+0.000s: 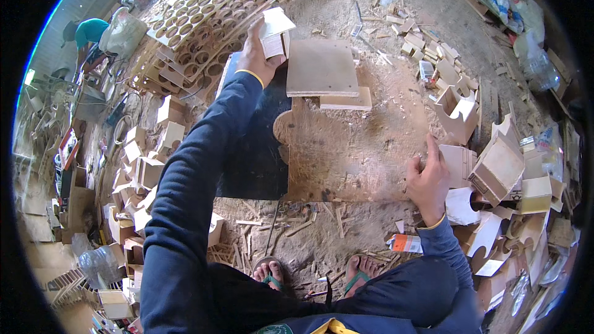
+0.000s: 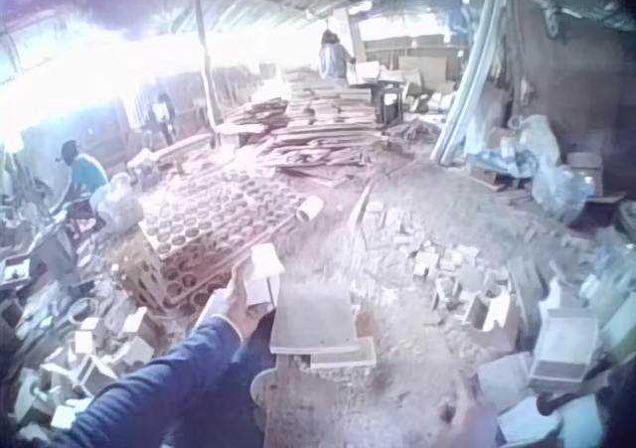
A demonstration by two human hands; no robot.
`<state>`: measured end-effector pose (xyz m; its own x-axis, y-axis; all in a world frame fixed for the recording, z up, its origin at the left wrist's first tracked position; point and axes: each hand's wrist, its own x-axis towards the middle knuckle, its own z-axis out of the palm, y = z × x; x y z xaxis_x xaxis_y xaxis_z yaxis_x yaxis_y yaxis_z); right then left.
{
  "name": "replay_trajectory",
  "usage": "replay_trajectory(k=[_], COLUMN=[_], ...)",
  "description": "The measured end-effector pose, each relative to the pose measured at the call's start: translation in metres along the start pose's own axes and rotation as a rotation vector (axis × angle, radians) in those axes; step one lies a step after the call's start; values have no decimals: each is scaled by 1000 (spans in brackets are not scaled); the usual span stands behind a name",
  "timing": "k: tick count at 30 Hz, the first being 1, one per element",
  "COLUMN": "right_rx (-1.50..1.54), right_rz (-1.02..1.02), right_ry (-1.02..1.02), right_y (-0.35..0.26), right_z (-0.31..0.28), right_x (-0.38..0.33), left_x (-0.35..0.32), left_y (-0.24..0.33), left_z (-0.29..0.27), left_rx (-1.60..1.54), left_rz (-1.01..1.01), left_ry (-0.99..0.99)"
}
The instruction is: The person sits on the floor and repeatedly picks up small wooden box halves, places them on a wooden block, and taps them together to form complete boxes. The finished boxes are then tossed into a pile nearby. The process is repeated continuously with new box halves.
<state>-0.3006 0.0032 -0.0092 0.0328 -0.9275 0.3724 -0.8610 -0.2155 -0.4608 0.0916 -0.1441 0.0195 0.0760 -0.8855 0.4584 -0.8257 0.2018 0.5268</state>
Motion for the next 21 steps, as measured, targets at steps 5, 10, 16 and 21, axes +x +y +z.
replay_trajectory(k=[5, 10, 16, 21], right_rx=[5, -12, 32, 51], right_rz=[66, 119, 44, 79], right_ry=[-70, -108, -14, -46], right_y=[0, 2, 2, -2], right_z=[-1, -3, 0, -2], right_x=[3, 2, 3, 3], left_x=[35, 46, 22, 16], left_y=[3, 9, 45, 100], left_z=[5, -49, -167, -181], left_rx=[-70, -349, -379, 370], left_rz=[-95, -172, -2, -78], left_ry=[-19, 130, -287, -830])
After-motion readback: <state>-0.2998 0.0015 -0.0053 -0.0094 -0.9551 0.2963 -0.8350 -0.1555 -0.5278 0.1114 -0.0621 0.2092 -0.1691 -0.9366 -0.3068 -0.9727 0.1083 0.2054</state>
